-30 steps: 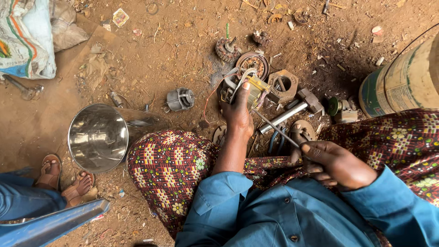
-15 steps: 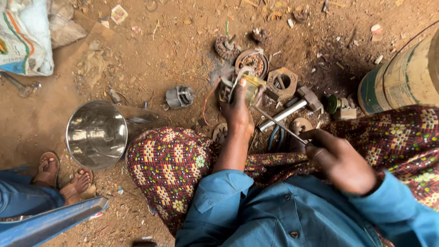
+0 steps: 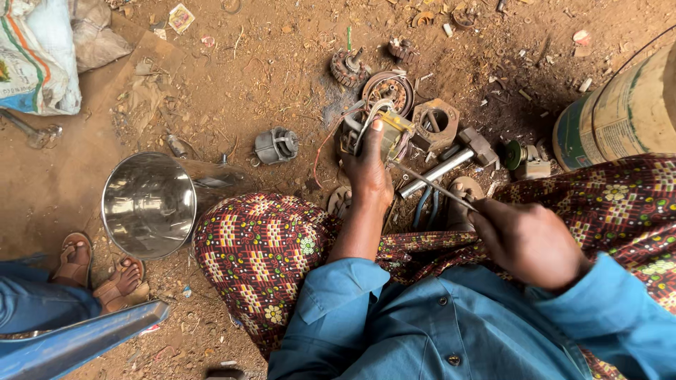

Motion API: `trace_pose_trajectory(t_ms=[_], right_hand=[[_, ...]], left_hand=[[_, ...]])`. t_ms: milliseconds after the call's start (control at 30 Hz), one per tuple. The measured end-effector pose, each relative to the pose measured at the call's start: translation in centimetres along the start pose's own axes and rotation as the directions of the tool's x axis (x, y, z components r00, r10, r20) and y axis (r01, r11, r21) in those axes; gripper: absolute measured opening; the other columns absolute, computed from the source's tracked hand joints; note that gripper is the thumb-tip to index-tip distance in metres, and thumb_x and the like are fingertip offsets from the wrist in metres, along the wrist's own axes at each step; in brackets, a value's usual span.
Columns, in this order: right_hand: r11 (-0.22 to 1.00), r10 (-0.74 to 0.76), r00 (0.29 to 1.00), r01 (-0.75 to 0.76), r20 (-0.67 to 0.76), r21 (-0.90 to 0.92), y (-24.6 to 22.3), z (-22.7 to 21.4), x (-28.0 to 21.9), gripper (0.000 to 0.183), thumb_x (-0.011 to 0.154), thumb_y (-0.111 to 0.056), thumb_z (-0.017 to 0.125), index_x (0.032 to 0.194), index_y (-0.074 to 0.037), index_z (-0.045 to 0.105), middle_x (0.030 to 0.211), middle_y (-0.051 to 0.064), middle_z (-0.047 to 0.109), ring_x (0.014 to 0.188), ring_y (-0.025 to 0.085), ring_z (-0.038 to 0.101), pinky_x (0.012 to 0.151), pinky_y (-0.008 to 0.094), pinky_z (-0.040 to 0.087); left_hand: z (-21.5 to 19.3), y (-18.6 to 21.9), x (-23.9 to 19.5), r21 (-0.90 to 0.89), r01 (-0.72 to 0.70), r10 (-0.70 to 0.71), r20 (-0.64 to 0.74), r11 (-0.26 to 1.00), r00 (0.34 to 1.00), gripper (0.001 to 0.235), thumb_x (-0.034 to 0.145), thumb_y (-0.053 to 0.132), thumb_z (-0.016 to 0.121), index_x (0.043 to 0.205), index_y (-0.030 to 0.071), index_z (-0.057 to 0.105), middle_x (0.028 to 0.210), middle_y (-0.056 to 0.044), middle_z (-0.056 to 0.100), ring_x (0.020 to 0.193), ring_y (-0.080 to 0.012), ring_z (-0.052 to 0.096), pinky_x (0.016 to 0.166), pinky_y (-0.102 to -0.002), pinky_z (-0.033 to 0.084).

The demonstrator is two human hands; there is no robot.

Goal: The person sits on the ground and uses a screwdriver and hammer to disassemble a small electric motor. They remove screws, separate the housing, and extract the rotor, placing parts on the dirt floor.

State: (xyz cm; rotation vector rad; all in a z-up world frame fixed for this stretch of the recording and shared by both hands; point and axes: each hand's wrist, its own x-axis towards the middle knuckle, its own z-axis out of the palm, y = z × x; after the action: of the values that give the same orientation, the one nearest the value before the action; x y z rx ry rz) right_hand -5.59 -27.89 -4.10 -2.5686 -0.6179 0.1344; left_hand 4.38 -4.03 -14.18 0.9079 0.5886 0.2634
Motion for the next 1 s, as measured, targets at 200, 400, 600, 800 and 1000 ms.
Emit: trace_pose_trajectory(t_ms=[200,400,600,800,1000], right_hand=[[0.976,0.045,0.999,-0.043,0.005,-0.211,-2.0,-2.1,0.0,0.045,0.091,-0.038,0.071,0.128,-0.012,0.069,0.087,0.012,0.070,0.071,0.034,0.069,0.056,0.046,0.054],[-0.033,0.211,0.666,-0.726,0.715,0.686,0.7,-1.8,1.0,0.040,0.086,-0.014,0.050,0.113,0.008,0.070,0.071,0.003,0.056,0.054,0.010,0.048,0.040,0.026,0.035],[0.045,0.255,0.559,-0.822,0.789,0.568,0.1,-0.9,0.4,0.040,0.097,-0.036,0.052,0.100,-0.001,0.070,0.055,-0.002,0.041,0.043,0.011,0.031,0.035,0.028,0.025],[0.956,0.064,0.995,-0.039,0.078,-0.289,-2.3,-2.7,1.3,0.021,0.097,-0.032,0.062,0.102,-0.015,0.072,0.074,0.009,0.069,0.058,0.028,0.065,0.053,0.040,0.052],[0.898,0.159,0.983,-0.103,0.097,-0.428,-3.4,-3.5,1.6,0.031,0.094,-0.042,0.066,0.115,-0.020,0.071,0.092,0.004,0.074,0.075,0.026,0.070,0.061,0.040,0.056]], left_hand=[[0.2,-0.2,-0.1,-0.051,-0.010,0.011,0.010,0.999,1.000,0.080,0.076,0.031,0.086,0.142,0.004,0.049,0.132,-0.011,0.061,0.126,-0.0237,0.057,0.115,-0.044,0.041],[0.2,-0.4,-0.1,-0.113,0.029,-0.027,0.016,0.993,1.000,0.074,0.081,0.027,0.083,0.142,0.005,0.050,0.135,-0.009,0.062,0.127,-0.0206,0.058,0.115,-0.039,0.041],[0.4,-0.7,-0.6,-0.165,0.046,-0.036,0.064,0.985,0.997,0.073,0.082,0.026,0.083,0.141,0.003,0.049,0.132,-0.011,0.062,0.123,-0.0224,0.059,0.110,-0.041,0.045],[0.2,-1.1,-0.3,-0.125,-0.061,0.070,0.068,0.990,0.995,0.072,0.080,0.028,0.085,0.139,0.003,0.050,0.129,-0.010,0.062,0.122,-0.0228,0.060,0.109,-0.041,0.049],[0.2,-0.8,0.1,-0.131,0.010,-0.012,-0.011,0.991,1.000,0.075,0.078,0.034,0.086,0.138,0.003,0.053,0.132,-0.010,0.062,0.124,-0.0211,0.059,0.112,-0.040,0.042]])
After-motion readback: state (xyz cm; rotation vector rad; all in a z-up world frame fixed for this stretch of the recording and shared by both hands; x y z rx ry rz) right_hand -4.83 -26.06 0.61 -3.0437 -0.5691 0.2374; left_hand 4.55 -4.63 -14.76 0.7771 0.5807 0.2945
